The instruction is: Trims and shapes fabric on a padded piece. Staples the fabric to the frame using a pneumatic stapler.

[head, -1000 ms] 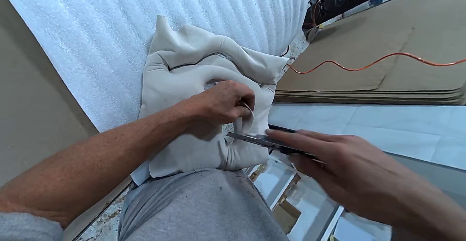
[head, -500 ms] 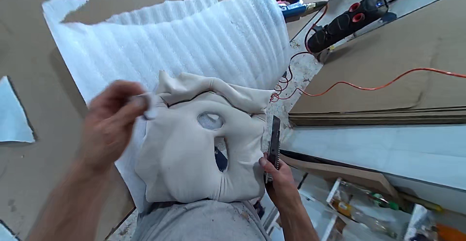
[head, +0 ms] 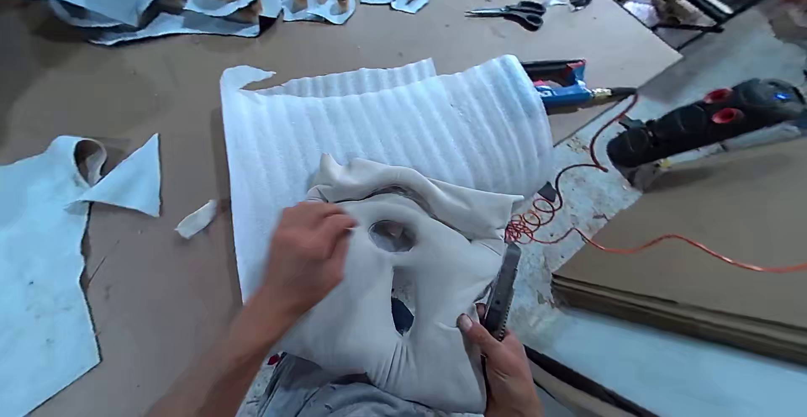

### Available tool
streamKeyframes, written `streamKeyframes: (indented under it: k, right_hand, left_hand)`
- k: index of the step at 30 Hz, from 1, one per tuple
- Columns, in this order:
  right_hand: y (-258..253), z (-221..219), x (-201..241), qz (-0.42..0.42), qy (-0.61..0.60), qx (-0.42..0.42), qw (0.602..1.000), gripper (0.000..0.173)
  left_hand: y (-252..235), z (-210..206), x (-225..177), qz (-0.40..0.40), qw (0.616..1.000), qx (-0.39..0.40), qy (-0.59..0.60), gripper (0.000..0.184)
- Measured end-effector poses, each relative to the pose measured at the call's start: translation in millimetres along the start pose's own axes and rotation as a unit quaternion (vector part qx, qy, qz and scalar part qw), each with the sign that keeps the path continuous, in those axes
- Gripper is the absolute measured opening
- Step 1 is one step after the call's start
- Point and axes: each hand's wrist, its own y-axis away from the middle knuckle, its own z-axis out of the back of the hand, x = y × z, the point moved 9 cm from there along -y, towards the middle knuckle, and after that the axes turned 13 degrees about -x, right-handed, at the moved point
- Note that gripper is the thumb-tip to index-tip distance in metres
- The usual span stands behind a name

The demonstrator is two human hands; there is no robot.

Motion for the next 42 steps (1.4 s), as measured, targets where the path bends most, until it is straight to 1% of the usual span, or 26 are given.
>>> streamKeyframes:
  k: [1,2,3,5,6,7,10,13,15,18,19,21,23,24,25,26,28,30,32,36,37,39,40,42]
  right_hand:
    - [-2.7,-3.0,5.3,-0.001,0.005,0.012,1.000,0.033]
    - [-6.6,-7.1,10.3,0.000,0.013,0.026,1.000,0.032]
    - [-11.2,-10.2,14.6,0.001,0.018,0.037,0.999,0.033]
    - [-23.3,-8.9,21.2,-0.002,0.019,0.050,0.999,0.038]
    - [-29.3,-8.0,24.5,-0.004,0.020,0.054,0.998,0.038]
    - [-34.9,-9.0,28.1,-0.005,0.023,0.062,0.998,0.037]
    - [-45.2,-20.5,41.7,-0.008,0.016,0.102,0.995,0.030]
    - [-54.0,-32.2,62.5,-0.020,0.014,0.138,0.990,0.019]
    - [-58.4,-41.5,78.7,-0.015,0.016,0.153,0.988,0.014]
    - [-62.7,-60.2,109.2,0.017,0.007,0.173,0.985,0.012]
    - [-62.0,-67.3,119.4,0.022,-0.005,0.183,0.983,0.013]
    - [-53.6,-83.1,137.1,0.029,-0.030,0.212,0.976,0.022]
    - [-38.9,-102.3,149.3,0.059,-0.024,0.231,0.971,0.027]
    - [-32.7,-111.3,151.0,0.074,-0.011,0.234,0.969,0.026]
    - [-28.4,-117.2,150.5,0.087,0.006,0.230,0.969,0.028]
    - [-26.5,-120.2,149.6,0.104,0.029,0.218,0.970,0.034]
    - [-26.9,-126.5,151.6,0.150,0.077,0.191,0.967,0.045]
    - [-27.1,-134.3,150.2,0.171,0.108,0.195,0.960,0.043]
    - [-32.1,-143.6,142.3,0.160,0.100,0.209,0.960,0.033]
    - [-54.2,-147.8,118.3,0.078,0.021,0.237,0.968,0.025]
    - [-57.9,-147.4,114.1,0.061,0.016,0.258,0.964,0.021]
    - [-63.7,-144.5,111.6,0.039,0.033,0.293,0.955,0.005]
    - [-67.9,-143.1,114.8,0.039,0.053,0.311,0.948,0.006]
    - [-87.2,-140.2,129.1,0.060,0.098,0.329,0.937,0.017]
  left_hand:
    - [-11.8,-28.0,-17.8,-0.049,0.998,0.047,0.013,0.018]
    - [-22.5,-52.0,-27.7,-0.083,0.993,0.088,0.017,0.022]
    - [-31.8,-72.2,-31.7,-0.104,0.987,0.123,0.013,0.031]
    - [-45.1,-106.7,-32.3,-0.110,0.973,0.204,-0.012,0.046]
    - [-49.7,-120.2,-31.6,-0.105,0.964,0.242,-0.029,0.048]
    - [-53.6,-128.7,-30.4,-0.102,0.957,0.268,-0.047,0.046]
    - [-61.9,-133.6,-19.2,-0.097,0.948,0.292,-0.080,0.037]
    - [-69.9,-135.6,-7.5,-0.093,0.949,0.291,-0.076,0.037]
    - [-75.7,-131.2,-6.1,-0.102,0.950,0.284,-0.075,0.035]
    - [-91.1,-101.4,-1.7,-0.109,0.965,0.230,-0.070,0.035]
    - [-97.1,-87.9,2.1,-0.102,0.969,0.214,-0.075,0.036]
    - [-108.8,-61.3,9.5,-0.083,0.973,0.193,-0.095,0.037]
    - [-121.0,-36.5,19.0,-0.051,0.970,0.205,-0.120,0.041]
    - [-126.1,-25.7,24.7,-0.033,0.965,0.226,-0.130,0.043]
    - [-129.8,-17.6,29.8,-0.024,0.958,0.249,-0.144,0.045]
    - [-132.1,-11.0,33.7,-0.021,0.952,0.260,-0.162,0.045]
    - [-138.3,2.4,38.4,-0.026,0.946,0.251,-0.204,0.044]
    - [-140.6,11.4,39.0,-0.039,0.941,0.236,-0.239,0.045]
    - [-141.6,13.8,40.6,-0.052,0.943,0.214,-0.249,0.044]
    - [-135.3,4.7,54.8,-0.050,0.960,0.197,-0.195,0.046]
    - [-135.6,0.5,59.1,-0.045,0.963,0.194,-0.180,0.049]
    - [-140.7,-5.1,71.9,-0.001,0.969,0.202,-0.143,0.058]
    - [-145.6,-1.4,77.6,0.030,0.974,0.193,-0.114,0.053]
    - [-158.0,15.9,82.6,0.126,0.978,0.166,-0.025,0.035]
